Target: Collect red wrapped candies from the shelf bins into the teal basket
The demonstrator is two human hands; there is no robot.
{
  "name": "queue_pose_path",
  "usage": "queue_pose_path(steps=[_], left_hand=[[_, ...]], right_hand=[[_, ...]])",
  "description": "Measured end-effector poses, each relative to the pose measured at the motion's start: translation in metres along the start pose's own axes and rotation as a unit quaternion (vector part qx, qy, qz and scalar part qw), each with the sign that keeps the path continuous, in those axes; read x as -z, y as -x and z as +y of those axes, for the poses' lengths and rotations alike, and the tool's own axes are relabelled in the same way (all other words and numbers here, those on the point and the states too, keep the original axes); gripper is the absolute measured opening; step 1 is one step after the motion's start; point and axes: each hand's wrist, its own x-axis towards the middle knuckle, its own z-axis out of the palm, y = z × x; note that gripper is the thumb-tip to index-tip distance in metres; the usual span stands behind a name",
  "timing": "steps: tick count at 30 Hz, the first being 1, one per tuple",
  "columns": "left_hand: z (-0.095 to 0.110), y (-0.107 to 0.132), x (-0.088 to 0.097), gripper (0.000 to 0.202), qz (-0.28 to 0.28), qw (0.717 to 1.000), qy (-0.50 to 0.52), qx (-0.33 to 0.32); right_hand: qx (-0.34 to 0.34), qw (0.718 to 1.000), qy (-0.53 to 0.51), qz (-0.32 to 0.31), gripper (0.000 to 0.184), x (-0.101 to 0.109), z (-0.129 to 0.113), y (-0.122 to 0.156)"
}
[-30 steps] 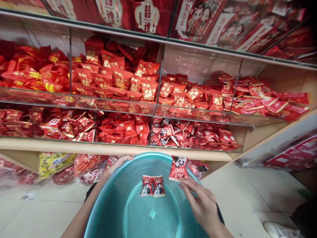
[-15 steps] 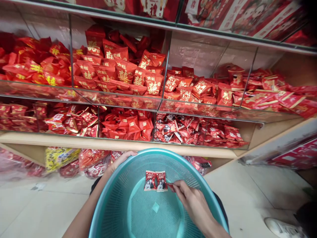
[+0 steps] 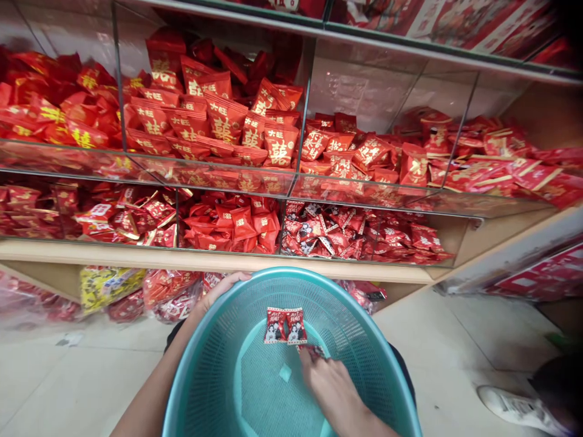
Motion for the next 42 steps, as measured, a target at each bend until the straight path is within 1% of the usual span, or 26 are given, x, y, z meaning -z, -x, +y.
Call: queue_pose_path(steps=[2,4,6,9,11,13,15,18,20,23,25,27,29,31,34,36,39,42], left_hand=[[0.0,0.0,0.001,0.025,-0.004,1.0,0.004,0.007],[0.0,0.001,0.001,0.029,-0.005,1.0,0.006,0.02],[0.0,0.002,0.0,0.03,-0.006,1.0,0.007,0.021],[0.001,0.004,-0.004,0.028,-0.004,1.0,0.01,0.011],[0.002,0.004,-0.007,0.026,-0.007,1.0,0.014,0.001],[0.002,0.004,-0.008,0.026,-0.011,1.0,0.011,-0.001],[0.002,0.003,-0.007,0.026,-0.009,1.0,0.003,-0.002],[0.001,0.001,-0.004,0.027,-0.007,1.0,-0.007,-0.01],[0.001,0.0,-0.003,0.027,-0.013,1.0,-0.009,-0.024],[0.001,0.001,-0.004,0.027,-0.016,0.999,-0.009,-0.03],[0.003,0.003,-0.006,0.028,-0.003,1.0,-0.013,-0.004],[0.004,0.004,-0.008,0.029,0.014,1.0,-0.016,0.021],[0.005,0.005,-0.009,0.029,0.018,0.999,-0.014,0.029],[0.005,0.005,-0.009,0.028,0.012,0.999,-0.013,0.028],[0.004,0.005,-0.01,0.026,-0.008,1.0,-0.014,-0.004],[0.004,0.004,-0.009,0.026,-0.021,0.999,-0.011,-0.033],[0.002,0.003,-0.006,0.03,-0.021,0.999,-0.017,-0.031],[0.001,0.002,-0.003,0.032,-0.009,0.999,-0.032,-0.033]], right_hand=[[-0.009,1.0,0.0,-0.028,0.024,0.007,-0.002,-0.002],[-0.02,0.999,-0.025,-0.04,0.027,0.015,0.004,-0.004],[-0.03,0.998,-0.045,-0.038,0.033,0.019,0.013,-0.004],[-0.03,0.997,-0.048,-0.045,0.051,0.013,0.028,-0.003],[-0.025,0.996,-0.053,-0.061,0.056,0.006,0.032,-0.002],[-0.021,0.996,-0.056,-0.071,0.052,0.001,0.032,-0.001],[-0.008,0.997,-0.051,-0.062,0.047,0.001,0.029,-0.002],[0.037,0.997,-0.052,-0.039,0.041,0.004,0.024,-0.005],[0.062,0.996,-0.062,-0.034,0.038,0.003,0.023,-0.006],[0.059,0.994,-0.088,-0.04,0.04,0.003,0.021,-0.004],[0.04,0.99,-0.127,-0.038,0.04,0.006,0.021,-0.002],[0.007,0.982,-0.185,-0.032,0.035,0.013,0.024,-0.002],[-0.035,0.971,-0.238,-0.015,0.03,0.02,0.03,-0.006],[-0.083,0.963,-0.258,0.01,0.026,0.024,0.038,-0.013],[-0.147,0.962,-0.227,0.041,0.023,0.023,0.046,-0.027],[-0.169,0.964,-0.197,0.047,0.022,0.022,0.046,-0.037],[-0.189,0.968,-0.162,0.04,0.019,0.021,0.041,-0.048],[-0.203,0.969,-0.137,0.032,0.02,0.019,0.035,-0.054]])
